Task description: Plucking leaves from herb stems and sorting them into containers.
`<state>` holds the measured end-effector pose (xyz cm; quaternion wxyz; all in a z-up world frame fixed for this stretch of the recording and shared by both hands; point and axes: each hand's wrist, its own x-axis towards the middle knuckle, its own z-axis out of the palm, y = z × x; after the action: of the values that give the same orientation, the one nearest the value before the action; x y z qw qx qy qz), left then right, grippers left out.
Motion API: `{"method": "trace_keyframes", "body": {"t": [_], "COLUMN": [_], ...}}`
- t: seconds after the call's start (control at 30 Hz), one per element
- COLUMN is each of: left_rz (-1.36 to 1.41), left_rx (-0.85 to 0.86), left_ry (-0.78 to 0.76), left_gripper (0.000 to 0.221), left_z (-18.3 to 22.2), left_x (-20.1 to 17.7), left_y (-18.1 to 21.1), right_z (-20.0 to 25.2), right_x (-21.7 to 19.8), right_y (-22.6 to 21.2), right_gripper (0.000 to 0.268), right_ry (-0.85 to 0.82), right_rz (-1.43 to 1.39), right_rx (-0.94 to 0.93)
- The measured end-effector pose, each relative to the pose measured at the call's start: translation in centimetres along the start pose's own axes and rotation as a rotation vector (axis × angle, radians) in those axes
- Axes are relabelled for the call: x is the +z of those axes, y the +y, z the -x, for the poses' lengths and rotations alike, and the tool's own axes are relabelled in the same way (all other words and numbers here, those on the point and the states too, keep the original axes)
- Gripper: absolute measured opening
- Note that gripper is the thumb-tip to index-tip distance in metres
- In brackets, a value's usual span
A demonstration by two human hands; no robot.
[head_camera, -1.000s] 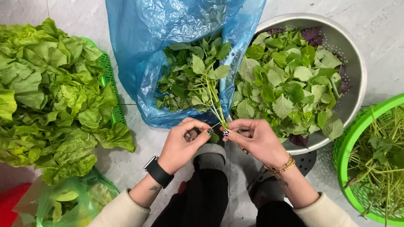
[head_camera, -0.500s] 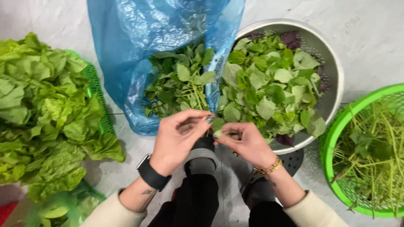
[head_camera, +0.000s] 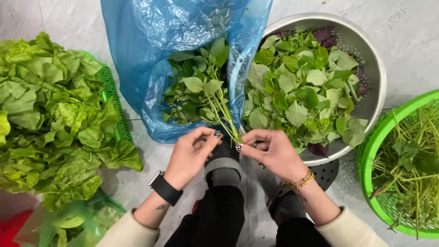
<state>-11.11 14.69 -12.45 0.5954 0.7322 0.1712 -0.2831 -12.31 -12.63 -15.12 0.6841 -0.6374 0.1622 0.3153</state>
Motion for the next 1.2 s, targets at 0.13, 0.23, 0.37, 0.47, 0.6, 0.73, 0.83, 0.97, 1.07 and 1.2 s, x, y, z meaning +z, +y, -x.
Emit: {"method": "trace_keyframes", "body": {"t": [0.13, 0.23, 0.37, 0.47, 0.6, 0.73, 0.83, 0.97, 1.07, 1.2], "left_rz": [0.17, 0.224, 0.28, 0.298, 0.3, 0.285, 0.208, 0.119, -0.03, -0.185], "left_rx": [-0.054, -0.077, -0.123, -0.117, -0.083, -0.027, 0.005, 0.067, 0.12, 0.179], "left_ry": [0.05, 0.062, 0.065, 0.058, 0.045, 0.055, 0.063, 0.07, 0.083, 0.1], "left_gripper": [0.03, 0.024, 0.024, 0.025, 0.023, 0.021, 0.02, 0.019, 0.019, 0.019], "left_z": [0.2, -0.3, -0.1, 0.0, -0.3, 0.3, 1.2, 1.9, 2.5, 3.0], "left_x": [1.4, 1.5, 1.2, 0.9, 1.2, 1.5, 1.7, 2.0, 2.1, 2.1], "left_y": [-2.1, -3.5, -3.7, -3.7, -4.8, -3.5, -1.8, -0.2, 0.5, 0.8], "right_z": [0.4, 0.5, 0.5, 0.5, 0.3, 0.1, -0.1, -0.3, -0.5, -0.6], "right_x": [0.8, 1.0, 1.1, 1.0, 1.4, 1.6, 1.4, 1.6, 0.9, 0.8], "right_y": [-0.8, -1.1, -1.6, -1.6, -2.3, -2.2, -1.3, -0.7, 1.7, 1.8], "right_gripper": [0.022, 0.021, 0.02, 0.025, 0.03, 0.022, 0.015, 0.02, 0.02, 0.017], "right_ry": [-0.011, -0.013, -0.035, -0.122, -0.147, -0.065, 0.056, 0.064, 0.028, -0.011], "right_rz": [0.134, 0.293, 0.353, 0.164, 0.027, 0.003, 0.066, 0.098, 0.088, 0.068], "right_rx": [-0.079, -0.148, -0.171, -0.093, -0.052, -0.03, -0.08, -0.108, -0.077, -0.074]}}
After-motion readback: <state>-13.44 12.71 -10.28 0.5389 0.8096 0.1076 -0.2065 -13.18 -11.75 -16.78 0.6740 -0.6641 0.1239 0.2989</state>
